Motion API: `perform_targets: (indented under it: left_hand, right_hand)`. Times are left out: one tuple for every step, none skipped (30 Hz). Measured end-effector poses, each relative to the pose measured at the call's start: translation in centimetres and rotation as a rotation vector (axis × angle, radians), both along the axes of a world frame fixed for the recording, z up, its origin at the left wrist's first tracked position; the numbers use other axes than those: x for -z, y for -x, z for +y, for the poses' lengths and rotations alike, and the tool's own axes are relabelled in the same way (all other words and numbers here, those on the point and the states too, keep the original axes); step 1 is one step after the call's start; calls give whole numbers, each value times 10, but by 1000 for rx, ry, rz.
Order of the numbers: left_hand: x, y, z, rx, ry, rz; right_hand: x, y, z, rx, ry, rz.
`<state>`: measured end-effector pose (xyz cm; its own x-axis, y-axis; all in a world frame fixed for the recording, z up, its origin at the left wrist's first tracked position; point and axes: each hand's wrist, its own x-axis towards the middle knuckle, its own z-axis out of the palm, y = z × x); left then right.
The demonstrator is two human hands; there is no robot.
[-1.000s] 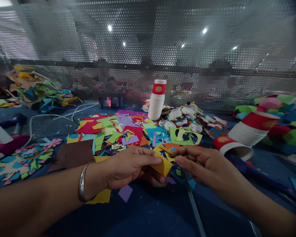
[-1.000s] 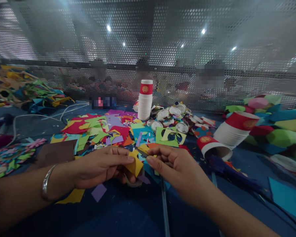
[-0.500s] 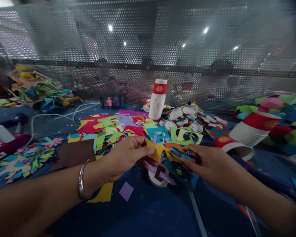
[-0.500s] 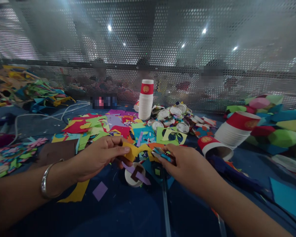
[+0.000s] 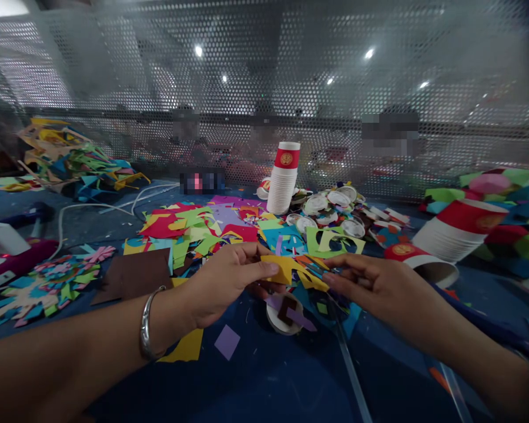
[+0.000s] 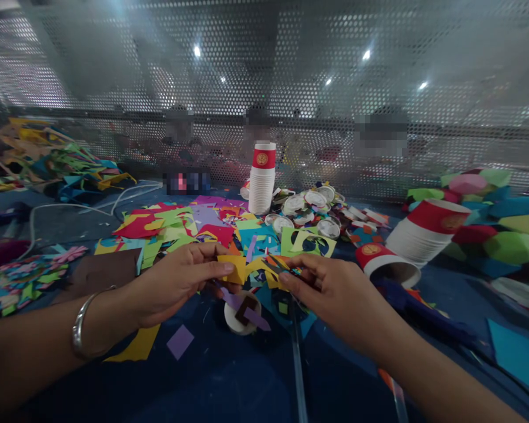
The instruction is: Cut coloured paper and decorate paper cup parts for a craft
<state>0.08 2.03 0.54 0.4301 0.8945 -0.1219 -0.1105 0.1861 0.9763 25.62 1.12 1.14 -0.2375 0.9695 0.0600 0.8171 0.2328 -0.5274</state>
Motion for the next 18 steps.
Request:
perform_targets:
  left_hand:
    - [-1,0,0,-39,-14,2]
    - [-1,0,1,-78,-18,0]
    - [-1,0,2,-110,-7,-12]
    - [-2,0,3,-134,14,-36]
    - [-2,0,3,-149,38,-70]
    - [-2,0,4,-160,64,-106]
    - [-2,0,4,-170,83,-140]
    - [-2,0,5,-179,97,-165]
    - [-2,0,5,-185,111,-182]
    - [-3,0,5,-188,131,-194]
    - [-3,0,5,-183,155,-204]
    - [-3,0,5,-174,176,-217]
    - [-4,1,5,-163,193,-228]
    - [-4,1,5,-151,202,-239]
    - [-3,1,5,-135,205,-248]
    - [-3,2,5,-115,205,-255]
    - [-2,2,5,-98,202,-263]
    - [-1,2,5,-82,199,-270]
  right_hand:
    - [-3,3,-3,-11,50,104]
    - [-6,6,-5,-23,100,206]
    - [-8,9,-8,-33,154,307]
    - [-9,12,-10,-44,204,397]
    - [-10,15,-12,-50,250,473]
    - [-10,18,-14,-63,292,535]
    - [-9,20,-16,-79,325,581]
    - [-9,21,-17,-94,352,609]
    - [-8,23,-18,-106,376,628]
    - [-7,24,-19,-114,397,644]
    - [-7,24,-19,-112,417,661]
    - [-6,25,-19,-105,433,678]
    - [-6,25,-19,-95,447,696]
    - [-6,26,-19,-87,459,716]
    - [-7,26,-19,-82,464,739]
    - [-7,26,-19,-77,466,757]
    - [-7,26,-19,-74,464,769]
    - [-7,26,-19,-74,460,777]
